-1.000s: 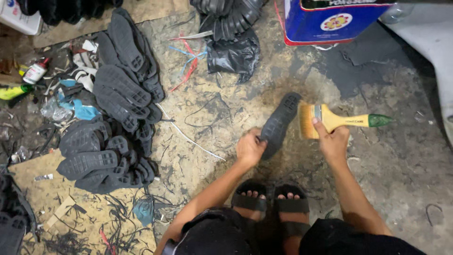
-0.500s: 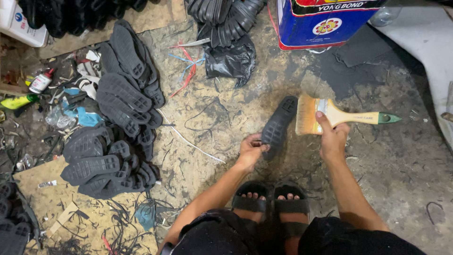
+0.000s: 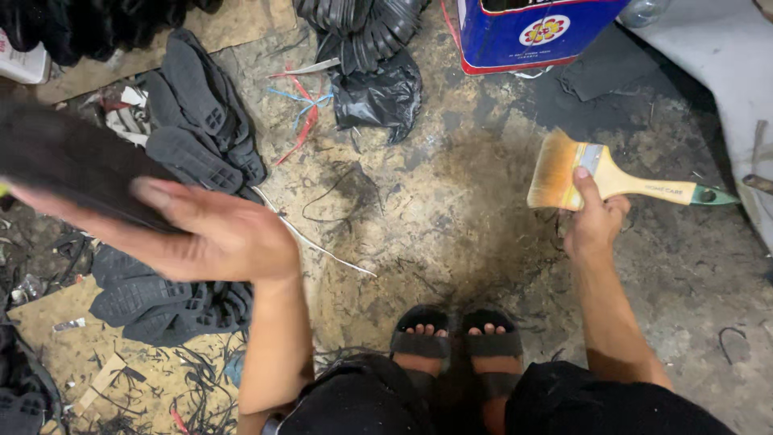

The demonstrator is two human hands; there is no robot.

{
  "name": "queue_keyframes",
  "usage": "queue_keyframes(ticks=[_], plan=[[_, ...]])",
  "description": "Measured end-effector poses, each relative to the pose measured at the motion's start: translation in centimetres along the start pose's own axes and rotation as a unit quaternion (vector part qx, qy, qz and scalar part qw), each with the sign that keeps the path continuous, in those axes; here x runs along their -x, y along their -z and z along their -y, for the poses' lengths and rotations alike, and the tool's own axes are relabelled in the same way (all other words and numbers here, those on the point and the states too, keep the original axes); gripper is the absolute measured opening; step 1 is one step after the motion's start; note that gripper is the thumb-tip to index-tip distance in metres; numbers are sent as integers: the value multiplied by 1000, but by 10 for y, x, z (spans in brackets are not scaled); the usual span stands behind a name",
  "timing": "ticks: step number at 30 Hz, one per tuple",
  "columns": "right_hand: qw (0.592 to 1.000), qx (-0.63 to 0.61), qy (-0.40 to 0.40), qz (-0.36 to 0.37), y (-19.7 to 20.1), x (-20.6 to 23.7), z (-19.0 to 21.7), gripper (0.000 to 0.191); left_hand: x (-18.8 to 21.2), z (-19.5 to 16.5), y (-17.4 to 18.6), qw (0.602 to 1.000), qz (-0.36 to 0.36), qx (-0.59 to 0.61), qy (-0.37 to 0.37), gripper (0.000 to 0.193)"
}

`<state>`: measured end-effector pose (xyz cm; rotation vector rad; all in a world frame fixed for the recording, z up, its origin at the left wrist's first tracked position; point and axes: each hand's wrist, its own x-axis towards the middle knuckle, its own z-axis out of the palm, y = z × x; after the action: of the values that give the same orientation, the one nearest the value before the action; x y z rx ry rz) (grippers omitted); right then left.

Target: The person sits on the floor of a shoe workshop and uses a wide bristle brush to brush black rubber sandal soles one at a time, holding each sole steady with the other hand, then sets the brushed sole aside with a pile of finished soles. At the end the person stands and picks up a white pad near a shelf of shoe lasts.

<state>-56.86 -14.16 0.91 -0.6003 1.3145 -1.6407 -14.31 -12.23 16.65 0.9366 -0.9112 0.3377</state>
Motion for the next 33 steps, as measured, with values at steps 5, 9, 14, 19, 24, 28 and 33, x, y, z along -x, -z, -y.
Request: queue_keyframes(ticks=[5,9,14,19,24,28,33], plan=[[1000,-16,15,12,-18,7,4,29,161,-17,-10,763,644,-39,25,67],[1000,1,16,5,-16,16,7,34,244,11,8,685,724,-78,13,56],[998,24,58,29,6,8,-6,33,192,1,1,715,641,-68,270,38],[964,251,8,91,7,4,-53,29,121,-63,-19,640,598,114,470,48],[945,-122,-225,202,1,32,-97,26,146,-80,-23,761,624,-146,-101,105],[953,-121,-223,166,4,24,-102,42,179,-69,-12,613,720,-13,325,86],[996,30,35,-71,7,-44,-69,43,208,-41,-12,747,601,26,284,78]])
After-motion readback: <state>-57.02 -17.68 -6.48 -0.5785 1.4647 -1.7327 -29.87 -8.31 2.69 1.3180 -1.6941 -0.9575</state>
